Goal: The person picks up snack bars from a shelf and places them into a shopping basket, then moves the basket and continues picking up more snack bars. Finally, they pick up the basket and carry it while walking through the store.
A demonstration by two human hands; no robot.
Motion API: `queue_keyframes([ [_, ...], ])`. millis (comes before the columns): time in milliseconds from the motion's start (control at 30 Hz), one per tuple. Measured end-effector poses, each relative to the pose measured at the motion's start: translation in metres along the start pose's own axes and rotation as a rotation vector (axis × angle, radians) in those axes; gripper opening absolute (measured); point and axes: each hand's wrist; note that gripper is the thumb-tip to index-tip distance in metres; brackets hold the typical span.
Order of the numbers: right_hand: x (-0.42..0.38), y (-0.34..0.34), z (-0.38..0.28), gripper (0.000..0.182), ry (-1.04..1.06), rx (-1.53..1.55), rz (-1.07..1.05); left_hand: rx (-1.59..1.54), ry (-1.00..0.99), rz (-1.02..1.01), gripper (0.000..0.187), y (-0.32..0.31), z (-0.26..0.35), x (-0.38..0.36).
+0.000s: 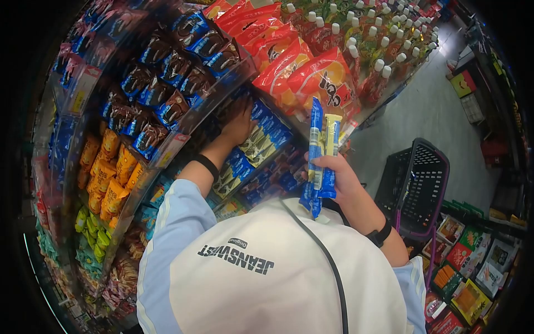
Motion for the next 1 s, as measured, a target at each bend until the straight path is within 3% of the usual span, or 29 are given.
queue_keyframes([
  [200, 0.000, -0.001, 0.003, 0.039, -0.003, 0.013, 0.008, 0.081, 0.103, 0.029, 0.068, -0.004, 0.005, 0.003],
  [300, -0.001, -0.004, 0.001, 0.038, -0.009, 0.048, 0.009, -0.256, 0.121, 0.165, 0.066, 0.003, 0.001, 0.006],
  [500, 0.000, 0.001, 0.005, 0.037, -0.017, 0.035, 0.012, 0.096, 0.230, 0.106, 0.065, 0.008, 0.008, -0.011],
  [700, 0.003, -0.002, 0.009, 0.036, -0.031, -0.007, 0.011, 0.059, 0.414, 0.138, 0.065, 0.009, 0.027, 0.000],
  [800, 0.002, -0.002, 0.007, 0.036, -0.015, 0.010, 0.010, -0.134, -0.011, 0.117, 0.057, 0.022, 0.032, -0.002],
  [900, 0.000, 0.001, 0.009, 0.035, -0.021, 0.037, 0.019, -0.048, -0.163, 0.051, 0.053, 0.004, 0.027, -0.008],
  [1000, -0.001, 0.001, 0.007, 0.033, -0.010, 0.031, 0.017, 0.010, -0.135, 0.054, 0.051, 0.001, 0.021, -0.009],
])
Point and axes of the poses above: each hand's wrist, its own x-axis towards the middle knuckle, its own y-axis out of the back of the hand, z = x × y, and after that the axes turned 8 degrees about -x, right-handed
